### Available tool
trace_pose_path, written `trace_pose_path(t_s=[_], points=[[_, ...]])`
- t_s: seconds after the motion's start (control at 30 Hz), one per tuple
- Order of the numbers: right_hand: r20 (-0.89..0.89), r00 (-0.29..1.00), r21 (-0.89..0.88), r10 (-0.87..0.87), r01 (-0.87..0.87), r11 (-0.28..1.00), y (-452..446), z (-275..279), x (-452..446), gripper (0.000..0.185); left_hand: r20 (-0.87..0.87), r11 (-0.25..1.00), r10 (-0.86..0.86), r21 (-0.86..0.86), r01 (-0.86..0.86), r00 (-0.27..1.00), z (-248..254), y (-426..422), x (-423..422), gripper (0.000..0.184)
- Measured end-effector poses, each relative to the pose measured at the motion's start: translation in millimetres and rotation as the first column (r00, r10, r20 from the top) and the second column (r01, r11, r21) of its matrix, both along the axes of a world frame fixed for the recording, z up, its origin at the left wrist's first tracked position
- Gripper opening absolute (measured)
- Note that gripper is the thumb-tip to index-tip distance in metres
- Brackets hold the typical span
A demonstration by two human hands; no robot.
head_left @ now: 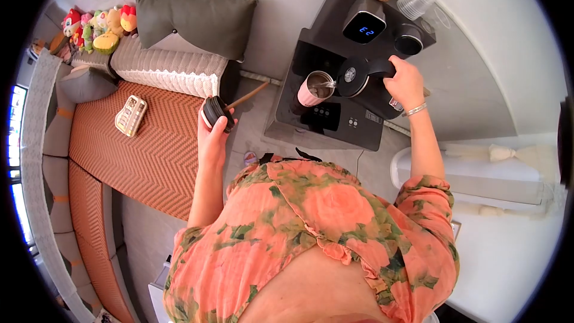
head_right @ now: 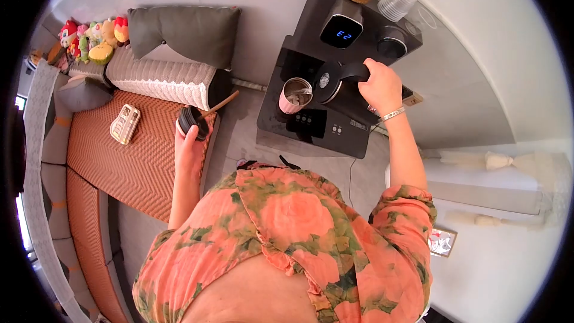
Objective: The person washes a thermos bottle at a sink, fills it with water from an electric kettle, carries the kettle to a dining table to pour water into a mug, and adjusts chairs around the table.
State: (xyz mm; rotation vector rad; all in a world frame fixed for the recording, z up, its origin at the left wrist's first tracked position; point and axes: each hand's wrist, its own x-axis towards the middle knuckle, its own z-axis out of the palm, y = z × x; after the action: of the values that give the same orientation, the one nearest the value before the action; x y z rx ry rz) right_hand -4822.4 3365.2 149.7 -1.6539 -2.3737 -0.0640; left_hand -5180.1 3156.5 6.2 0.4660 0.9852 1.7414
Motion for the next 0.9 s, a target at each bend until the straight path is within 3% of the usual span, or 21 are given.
trace_pose_path(t_s=[0.9], points=[[0.074, 0.997, 0.0, -0.001, 0.001, 1.0, -7.6, 1.0, -9.7, 0.024, 0.014, 0.999, -0.044, 0.001, 0.044, 0.999, -6.1, 0.9, -9.7, 0.06]])
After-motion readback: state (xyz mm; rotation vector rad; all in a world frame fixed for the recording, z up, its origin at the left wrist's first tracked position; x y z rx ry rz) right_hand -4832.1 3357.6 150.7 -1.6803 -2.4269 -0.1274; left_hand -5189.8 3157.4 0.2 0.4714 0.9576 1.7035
